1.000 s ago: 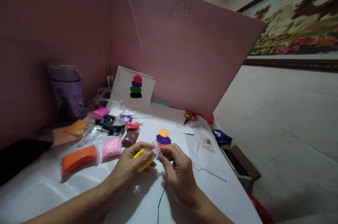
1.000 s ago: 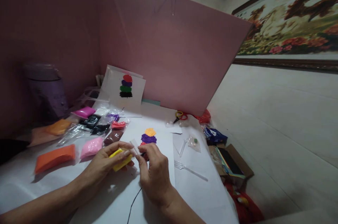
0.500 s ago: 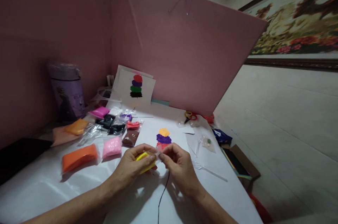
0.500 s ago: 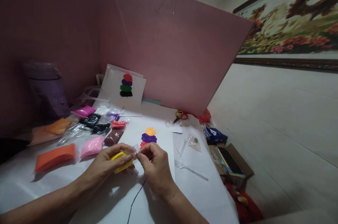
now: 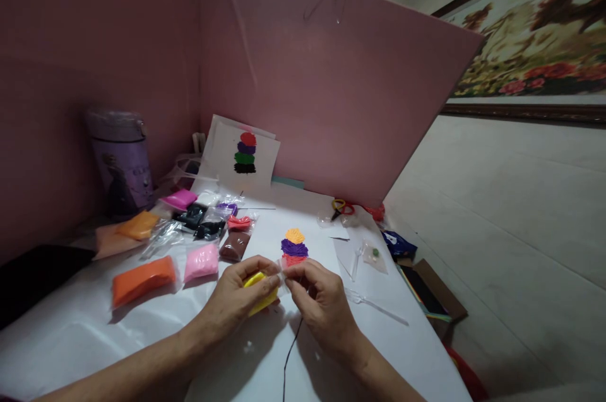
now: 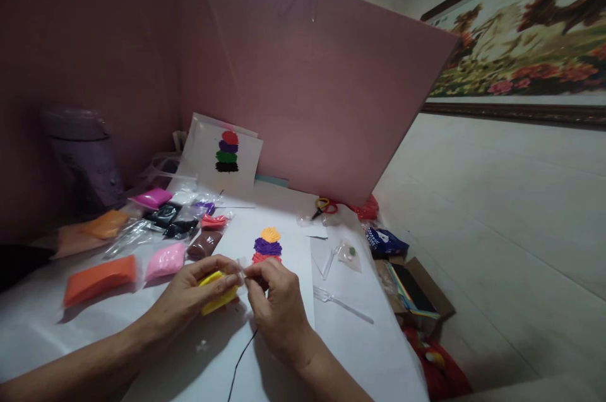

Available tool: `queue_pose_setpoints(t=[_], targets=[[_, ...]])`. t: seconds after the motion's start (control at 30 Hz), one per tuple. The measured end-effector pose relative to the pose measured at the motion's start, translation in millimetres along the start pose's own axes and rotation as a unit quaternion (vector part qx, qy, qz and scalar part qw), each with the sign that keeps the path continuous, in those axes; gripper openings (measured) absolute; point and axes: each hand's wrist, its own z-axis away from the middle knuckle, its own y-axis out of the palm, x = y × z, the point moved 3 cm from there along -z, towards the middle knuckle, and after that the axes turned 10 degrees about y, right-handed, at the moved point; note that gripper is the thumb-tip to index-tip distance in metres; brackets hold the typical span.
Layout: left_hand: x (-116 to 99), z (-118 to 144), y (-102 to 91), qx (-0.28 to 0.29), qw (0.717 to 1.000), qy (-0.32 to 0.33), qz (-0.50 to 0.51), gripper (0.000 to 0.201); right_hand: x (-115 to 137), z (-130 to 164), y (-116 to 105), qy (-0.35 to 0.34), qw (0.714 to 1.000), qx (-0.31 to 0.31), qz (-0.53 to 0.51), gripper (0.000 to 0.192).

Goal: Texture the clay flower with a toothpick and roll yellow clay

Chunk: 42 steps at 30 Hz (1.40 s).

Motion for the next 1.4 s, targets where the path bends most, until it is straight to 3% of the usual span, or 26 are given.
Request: queue_pose_setpoints(t=[0.27,0.47,0.53,0.67,0.77,0.83,0.9,0.97,1.03,1.13,1.2,1.3,1.4], targets=[[-8.5,-0.1,3.2,-0.015,1.000,-0.015,0.005,0.041,-2.4,-0.7,-3.8,0.062,0.996,0.002,-0.064,0.025],[-9.7,-0.8,0.8,0.004,1.000,0.012,-0.027,0.034,-11.9,-5.3,-1.1,0.176,0.965,0.073,-0.181,0.002],[-11.1,-1.4,-0.1,0.009,0.999,0.016,-0.042,0.031,-12.8,-6.5,0.5,0.197,0.950,0.100,-0.220,0.013],[-11.6,-2.1,-2.3,0.011,0.997,0.020,-0.072,0.030,-8.7,-4.5,1.2,0.175,0.952,0.151,-0.202,0.016],[-14.9,0.4,-7.0,-0.044,0.988,0.064,-0.135,0.031,-2.1,-0.6,-0.7,0.122,0.971,0.137,-0.156,0.019],[-24.9,5.8,-9.9,-0.110,0.957,0.169,-0.210,0.031,2.8,2.3,-2.0,0.069,0.985,0.095,-0.124,0.017],[-38.8,15.8,-8.0,-0.156,0.889,0.311,-0.296,0.030,6.6,5.8,-2.3,0.013,0.995,0.040,-0.091,0.015],[-48.7,26.6,-1.4,-0.151,0.819,0.422,-0.358,0.025,8.1,9.7,-1.8,-0.031,0.997,-0.011,-0.063,0.013],[-49.6,33.0,6.1,-0.092,0.796,0.455,-0.389,0.018,8.4,13.5,-1.2,-0.067,0.996,-0.048,-0.029,0.011],[-36.4,32.8,13.0,0.033,0.829,0.384,-0.406,0.018,10.1,17.6,0.7,-0.119,0.992,-0.039,0.017,0.014],[-25.6,30.1,13.0,0.080,0.856,0.319,-0.398,0.021,12.1,18.5,1.6,-0.146,0.989,-0.018,0.030,0.016],[-17.9,25.9,10.8,0.098,0.889,0.265,-0.360,0.027,15.5,17.8,1.1,-0.182,0.983,-0.007,0.033,0.019],[-20.5,23.8,10.4,0.098,0.901,0.256,-0.336,0.029,16.9,16.2,0.9,-0.197,0.980,-0.002,0.035,0.020]])
